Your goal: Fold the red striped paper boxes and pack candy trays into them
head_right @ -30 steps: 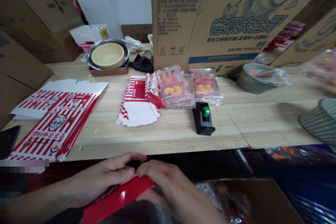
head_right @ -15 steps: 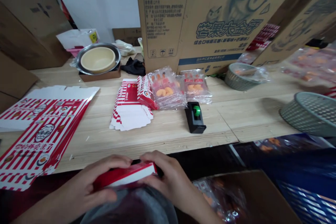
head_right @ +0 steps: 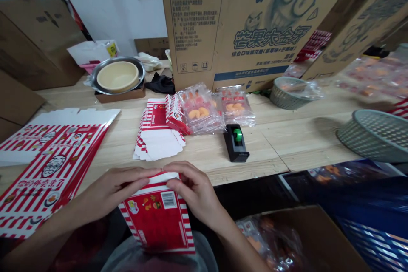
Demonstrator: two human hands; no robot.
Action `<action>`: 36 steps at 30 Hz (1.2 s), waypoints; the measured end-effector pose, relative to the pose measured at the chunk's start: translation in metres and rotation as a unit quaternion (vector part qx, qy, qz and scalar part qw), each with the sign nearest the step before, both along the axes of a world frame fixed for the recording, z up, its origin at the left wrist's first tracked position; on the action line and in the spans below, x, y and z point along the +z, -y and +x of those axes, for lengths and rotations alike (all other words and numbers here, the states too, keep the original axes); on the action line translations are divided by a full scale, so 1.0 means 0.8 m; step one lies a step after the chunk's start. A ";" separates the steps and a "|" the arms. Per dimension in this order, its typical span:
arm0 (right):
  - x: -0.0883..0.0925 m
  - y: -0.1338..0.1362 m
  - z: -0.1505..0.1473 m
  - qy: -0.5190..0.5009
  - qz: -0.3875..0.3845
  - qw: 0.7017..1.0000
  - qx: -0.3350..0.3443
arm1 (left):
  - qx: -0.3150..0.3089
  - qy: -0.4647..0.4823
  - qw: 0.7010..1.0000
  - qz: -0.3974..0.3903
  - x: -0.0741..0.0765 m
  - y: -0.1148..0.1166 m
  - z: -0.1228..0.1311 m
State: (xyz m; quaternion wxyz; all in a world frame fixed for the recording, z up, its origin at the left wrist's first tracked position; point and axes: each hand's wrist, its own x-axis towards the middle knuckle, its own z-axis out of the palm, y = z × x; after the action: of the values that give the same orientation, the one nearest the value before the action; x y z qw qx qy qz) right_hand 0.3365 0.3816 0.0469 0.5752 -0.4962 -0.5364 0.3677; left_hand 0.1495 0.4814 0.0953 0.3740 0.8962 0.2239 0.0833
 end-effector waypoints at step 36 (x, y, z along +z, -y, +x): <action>-0.103 0.000 0.225 -0.010 -0.240 0.892 -0.383 | 0.090 0.072 0.992 -0.053 -0.031 -0.110 -0.025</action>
State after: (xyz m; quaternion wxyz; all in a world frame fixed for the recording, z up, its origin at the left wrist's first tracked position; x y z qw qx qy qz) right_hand 0.5161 0.3818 -0.0354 0.5400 -0.7826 -0.1946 0.2410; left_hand 0.1297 0.5692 0.0707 0.4269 0.8430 0.2803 0.1689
